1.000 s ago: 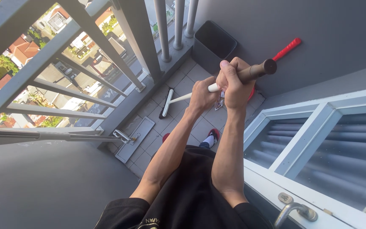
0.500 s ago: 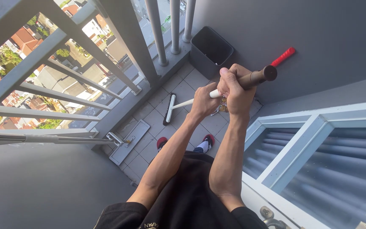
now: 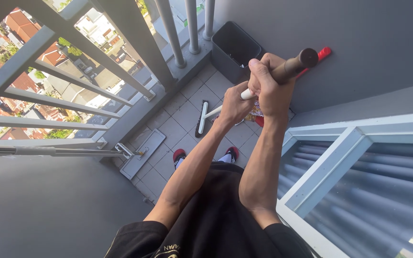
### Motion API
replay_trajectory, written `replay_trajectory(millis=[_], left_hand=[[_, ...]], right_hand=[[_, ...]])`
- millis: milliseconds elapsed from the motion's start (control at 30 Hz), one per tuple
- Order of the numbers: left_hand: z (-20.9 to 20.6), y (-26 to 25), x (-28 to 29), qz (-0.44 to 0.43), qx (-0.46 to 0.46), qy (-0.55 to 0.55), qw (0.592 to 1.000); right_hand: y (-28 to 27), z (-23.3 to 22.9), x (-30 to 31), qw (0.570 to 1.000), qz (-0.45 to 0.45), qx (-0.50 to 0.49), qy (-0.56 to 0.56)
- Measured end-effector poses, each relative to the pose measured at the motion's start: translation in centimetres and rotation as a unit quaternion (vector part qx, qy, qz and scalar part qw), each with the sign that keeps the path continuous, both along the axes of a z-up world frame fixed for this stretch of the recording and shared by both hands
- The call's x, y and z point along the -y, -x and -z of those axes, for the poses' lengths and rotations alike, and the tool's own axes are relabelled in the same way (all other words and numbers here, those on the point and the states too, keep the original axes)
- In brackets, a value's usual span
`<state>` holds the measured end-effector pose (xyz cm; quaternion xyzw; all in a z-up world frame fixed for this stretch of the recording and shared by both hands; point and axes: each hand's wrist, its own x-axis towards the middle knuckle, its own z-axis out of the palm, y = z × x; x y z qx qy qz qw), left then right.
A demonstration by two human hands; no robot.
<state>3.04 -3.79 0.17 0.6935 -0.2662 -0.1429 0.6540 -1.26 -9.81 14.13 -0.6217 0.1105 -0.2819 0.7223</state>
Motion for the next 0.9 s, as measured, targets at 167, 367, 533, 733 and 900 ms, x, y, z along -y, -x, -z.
replay_trajectory(millis=[167, 367, 533, 733, 900], left_hand=[[-0.4, 0.1, 1.5, 0.006, -0.028, -0.007, 1.000], [-0.8, 0.3, 3.0, 0.002, -0.028, 0.015, 0.999], [-0.2, 0.4, 4.1, -0.004, 0.001, 0.029, 1.000], [-2.9, 0.8, 4.8, 0.025, -0.095, -0.010, 0.995], [-0.6, 1.4, 6.6, 0.017, -0.067, 0.030, 0.997]], right_hand=[[-0.1, -0.4, 1.5, 1.000, -0.013, -0.002, -0.001], [-0.2, -0.8, 3.0, 1.000, -0.018, -0.005, 0.016], [-0.1, -1.2, 3.9, 1.000, -0.024, -0.011, 0.008], [0.4, -1.4, 5.2, 0.999, -0.027, -0.020, 0.014], [0.5, -1.3, 6.2, 0.999, -0.029, -0.025, 0.036]])
